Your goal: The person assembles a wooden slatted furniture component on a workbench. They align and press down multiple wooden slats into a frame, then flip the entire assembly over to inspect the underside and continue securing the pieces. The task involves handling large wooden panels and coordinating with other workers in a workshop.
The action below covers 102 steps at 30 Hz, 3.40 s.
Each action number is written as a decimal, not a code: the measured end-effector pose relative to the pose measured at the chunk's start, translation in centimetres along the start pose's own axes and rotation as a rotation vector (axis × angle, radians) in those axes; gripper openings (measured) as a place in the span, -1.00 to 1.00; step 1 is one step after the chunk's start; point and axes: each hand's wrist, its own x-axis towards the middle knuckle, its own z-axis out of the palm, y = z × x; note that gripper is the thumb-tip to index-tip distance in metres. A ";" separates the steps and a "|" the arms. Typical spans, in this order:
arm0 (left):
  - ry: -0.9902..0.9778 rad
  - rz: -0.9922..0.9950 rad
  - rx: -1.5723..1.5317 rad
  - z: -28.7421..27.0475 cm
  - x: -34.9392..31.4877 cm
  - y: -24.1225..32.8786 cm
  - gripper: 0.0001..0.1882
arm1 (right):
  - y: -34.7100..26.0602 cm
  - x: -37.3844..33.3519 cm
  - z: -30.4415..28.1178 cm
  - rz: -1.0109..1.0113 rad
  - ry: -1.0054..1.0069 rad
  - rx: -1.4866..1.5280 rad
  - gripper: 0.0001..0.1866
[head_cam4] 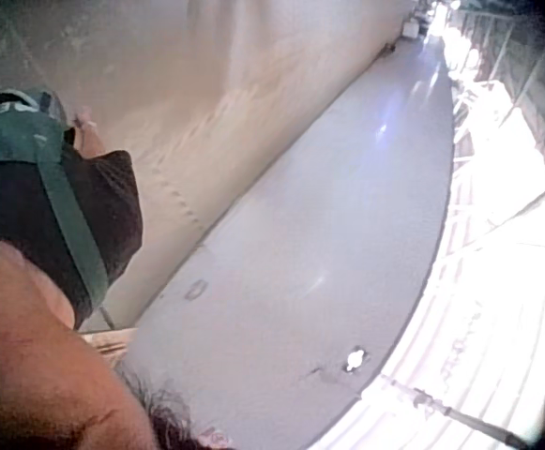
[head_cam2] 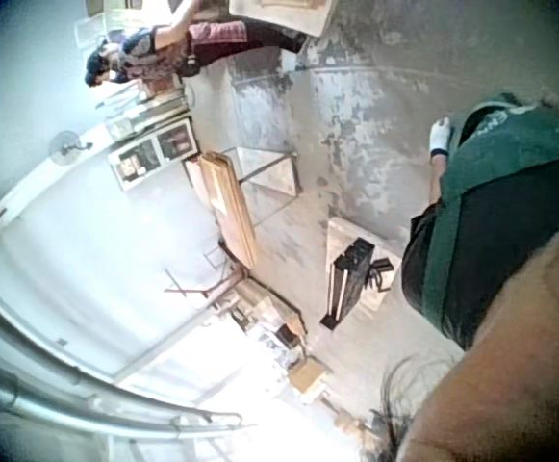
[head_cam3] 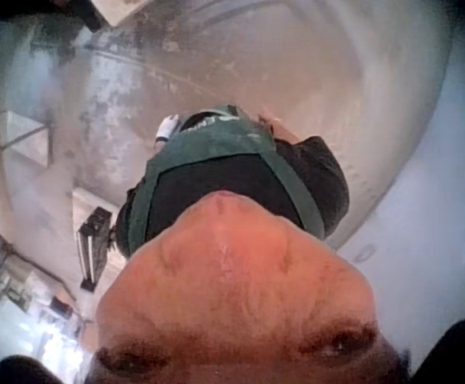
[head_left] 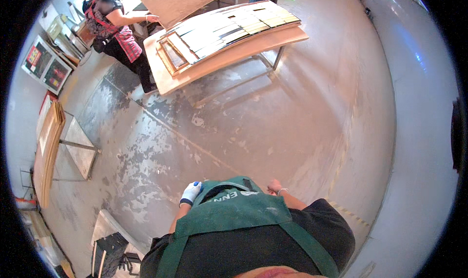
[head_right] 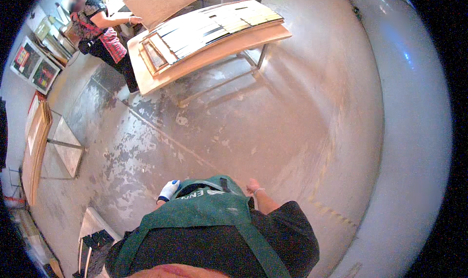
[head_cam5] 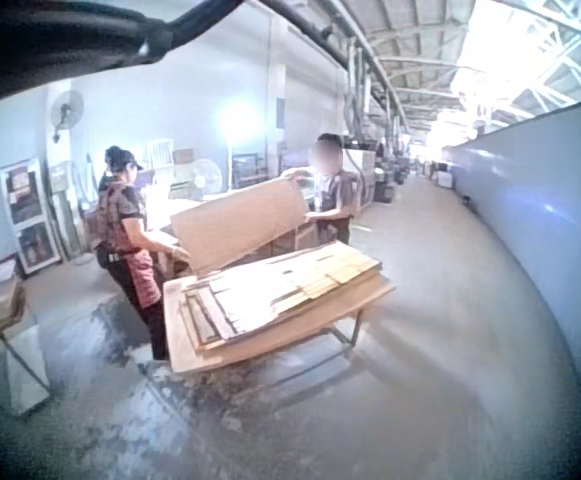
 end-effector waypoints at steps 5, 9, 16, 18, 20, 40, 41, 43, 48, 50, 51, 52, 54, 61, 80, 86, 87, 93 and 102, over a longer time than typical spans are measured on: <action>0.008 0.182 0.226 -3.4 2.2 0.3 -0.66 | -2.1 0.6 0.7 0.135 0.035 0.131 -0.83; 0.218 0.340 0.281 -7.1 5.3 1.9 -0.62 | -5.2 3.6 2.4 0.018 0.035 0.130 -0.76; 0.352 0.290 0.031 -15.6 19.2 7.0 -0.69 | -17.4 6.4 -1.8 -0.129 0.064 -0.041 -0.68; 0.389 0.519 0.303 -20.7 22.5 11.4 -0.63 | -18.8 8.0 -4.3 -0.050 0.043 0.033 -0.69; 0.541 0.525 0.226 -24.1 26.0 13.0 -0.63 | -22.7 9.4 -5.9 0.013 0.044 0.176 -0.74; 0.656 0.235 -0.032 -39.0 42.1 25.4 -0.60 | -71.3 25.2 -40.2 -0.960 0.918 -0.018 -0.80; 0.671 0.233 -0.054 -38.9 42.9 25.7 -0.60 | -72.8 26.8 -43.0 -0.999 0.938 -0.121 -0.79; 0.704 0.123 -0.026 -38.4 44.0 25.9 -0.62 | -77.4 29.9 -46.0 -1.023 0.950 -0.339 -0.79; 0.790 -0.116 0.023 -37.4 46.6 28.0 -0.64 | -86.2 35.6 -49.4 -1.126 0.857 -0.719 -0.63; 0.768 -0.177 0.021 -37.4 47.9 28.3 -0.63 | -88.5 36.9 -50.9 -1.102 0.827 -0.886 -0.72; 0.775 -0.219 0.048 -36.9 48.6 28.7 -0.62 | -89.3 37.8 -51.8 -1.091 0.787 -0.983 -0.75; 0.786 -0.239 0.053 -36.7 48.8 28.9 -0.62 | -89.6 38.4 -52.4 -1.104 0.767 -0.986 -0.75; 0.808 -0.276 0.064 -36.6 49.2 29.2 -0.61 | -89.8 39.9 -53.4 -1.129 0.729 -0.992 -0.76; 0.769 -0.356 0.113 -36.7 49.6 30.2 -0.61 | -87.4 42.0 -58.3 -0.770 0.879 -0.956 -0.66; 0.737 -0.382 0.057 -38.2 50.2 30.9 -0.60 | -93.0 44.1 -54.7 -1.067 0.574 -0.975 -0.25; 0.773 -0.381 0.062 -38.0 50.4 31.1 -0.63 | -94.3 43.7 -56.5 -1.023 0.459 -0.988 -0.31; 0.769 -0.381 0.073 -37.9 50.2 31.2 -0.63 | -94.8 44.4 -57.5 -1.034 0.548 -0.955 -0.32; 0.743 -0.394 0.078 -39.0 50.2 32.0 -0.63 | -98.2 49.2 -65.6 -0.895 0.731 -0.892 -0.29; 0.748 -0.489 0.083 -38.6 51.2 33.2 -0.62 | -95.3 49.8 -67.9 -0.922 0.725 -1.045 -0.31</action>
